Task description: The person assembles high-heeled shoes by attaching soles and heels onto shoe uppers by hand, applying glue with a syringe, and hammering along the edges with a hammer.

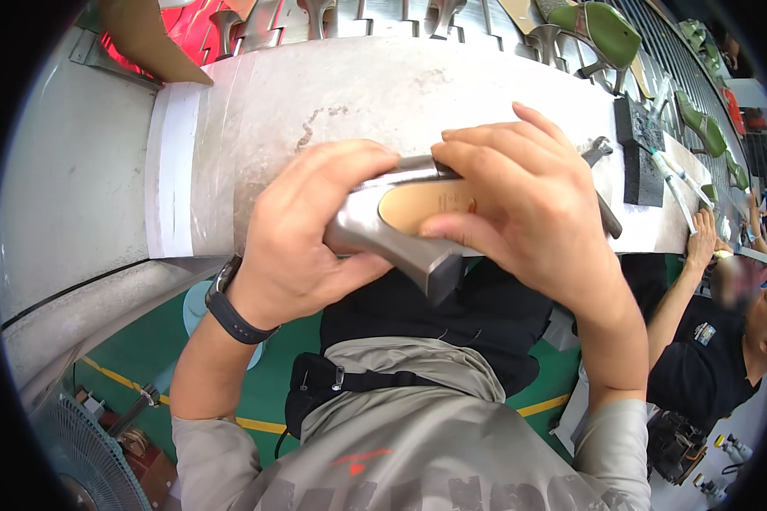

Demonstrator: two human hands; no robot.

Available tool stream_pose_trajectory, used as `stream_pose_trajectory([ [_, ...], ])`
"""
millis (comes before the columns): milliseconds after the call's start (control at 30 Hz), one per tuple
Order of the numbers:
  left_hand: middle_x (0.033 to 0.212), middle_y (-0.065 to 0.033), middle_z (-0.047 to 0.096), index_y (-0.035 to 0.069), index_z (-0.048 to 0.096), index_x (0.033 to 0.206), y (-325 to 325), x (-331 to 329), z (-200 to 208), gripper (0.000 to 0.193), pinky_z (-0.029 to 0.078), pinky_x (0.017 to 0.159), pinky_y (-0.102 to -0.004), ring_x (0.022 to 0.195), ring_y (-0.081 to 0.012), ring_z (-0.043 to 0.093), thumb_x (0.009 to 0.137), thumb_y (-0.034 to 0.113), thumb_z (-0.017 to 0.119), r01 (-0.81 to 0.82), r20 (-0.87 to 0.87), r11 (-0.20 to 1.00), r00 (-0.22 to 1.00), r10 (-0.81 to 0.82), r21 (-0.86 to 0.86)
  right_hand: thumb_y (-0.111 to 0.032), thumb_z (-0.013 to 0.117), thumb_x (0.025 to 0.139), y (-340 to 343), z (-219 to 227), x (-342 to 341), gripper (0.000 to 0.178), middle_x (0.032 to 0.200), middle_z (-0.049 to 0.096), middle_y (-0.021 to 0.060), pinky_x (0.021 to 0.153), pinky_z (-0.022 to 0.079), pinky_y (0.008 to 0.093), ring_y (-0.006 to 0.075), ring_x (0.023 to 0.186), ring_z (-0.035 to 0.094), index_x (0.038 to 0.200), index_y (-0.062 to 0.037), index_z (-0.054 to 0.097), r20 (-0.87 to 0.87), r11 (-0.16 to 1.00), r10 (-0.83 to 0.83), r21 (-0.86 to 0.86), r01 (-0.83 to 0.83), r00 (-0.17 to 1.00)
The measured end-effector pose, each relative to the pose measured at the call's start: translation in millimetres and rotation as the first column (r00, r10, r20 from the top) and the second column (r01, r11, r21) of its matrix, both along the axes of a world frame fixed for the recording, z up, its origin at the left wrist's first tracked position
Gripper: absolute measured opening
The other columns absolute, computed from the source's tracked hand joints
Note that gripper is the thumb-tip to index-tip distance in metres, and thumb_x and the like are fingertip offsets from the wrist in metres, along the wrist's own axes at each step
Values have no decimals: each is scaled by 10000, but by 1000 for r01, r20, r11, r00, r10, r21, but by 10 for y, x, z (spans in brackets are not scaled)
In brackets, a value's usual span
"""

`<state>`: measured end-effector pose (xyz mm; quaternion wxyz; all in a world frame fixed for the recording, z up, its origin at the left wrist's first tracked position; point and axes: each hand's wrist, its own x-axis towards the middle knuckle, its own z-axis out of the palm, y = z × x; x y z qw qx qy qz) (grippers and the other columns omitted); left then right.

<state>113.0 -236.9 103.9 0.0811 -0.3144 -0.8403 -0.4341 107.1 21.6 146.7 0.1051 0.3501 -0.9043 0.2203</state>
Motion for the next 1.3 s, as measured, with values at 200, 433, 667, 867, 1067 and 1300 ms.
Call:
stream_pose_trajectory([
  [200,1307,-223,714,2,668,1295,-4,-32,-73,665,598,971,-409,1160,-345,727,746,232,965,100,-108,995,990,-96,26,-404,873,742,-123,-87,65,552,1074,769,109,1017,527,546,297,953,747,1124,-33,727,-14,999,-38,-38,37,999],
  [433,1227,-231,740,4,679,1241,69,-28,-141,618,634,884,-395,1055,-336,764,768,285,960,76,-170,995,983,-63,67,-408,858,768,-125,-133,73,532,1051,773,108,959,558,527,303,914,748,1119,-29,727,51,988,-27,-151,34,998],
  [667,1201,-231,744,-1,674,1232,97,-12,-202,585,643,869,-409,1003,-344,775,802,298,935,74,-216,996,974,-62,50,-324,886,736,-187,-44,42,453,987,777,117,880,591,473,314,843,744,1048,-23,756,122,990,-13,-137,30,992],
  [867,1241,-237,728,1,631,1274,147,219,-317,595,603,976,-484,1109,-364,748,820,257,918,54,-229,998,972,-45,30,-239,938,621,-176,109,-52,409,835,757,129,706,580,409,322,728,721,921,-17,771,324,998,-4,-59,24,946],
  [1067,1379,-280,654,-20,592,1326,415,510,-472,606,532,1062,-527,1256,-382,684,824,146,887,-193,-330,981,926,182,0,-180,922,529,-239,278,-329,348,735,723,149,676,561,387,347,679,702,782,-13,752,384,987,28,135,-86,923],
  [1300,1522,-255,562,-12,537,1498,533,230,-339,837,424,1163,-572,1405,-406,565,729,71,858,-78,-151,991,987,61,-109,-459,885,687,306,-231,-91,621,1278,730,76,1155,377,612,299,1244,659,1182,-100,772,-88,995,16,98,-7,996],
])
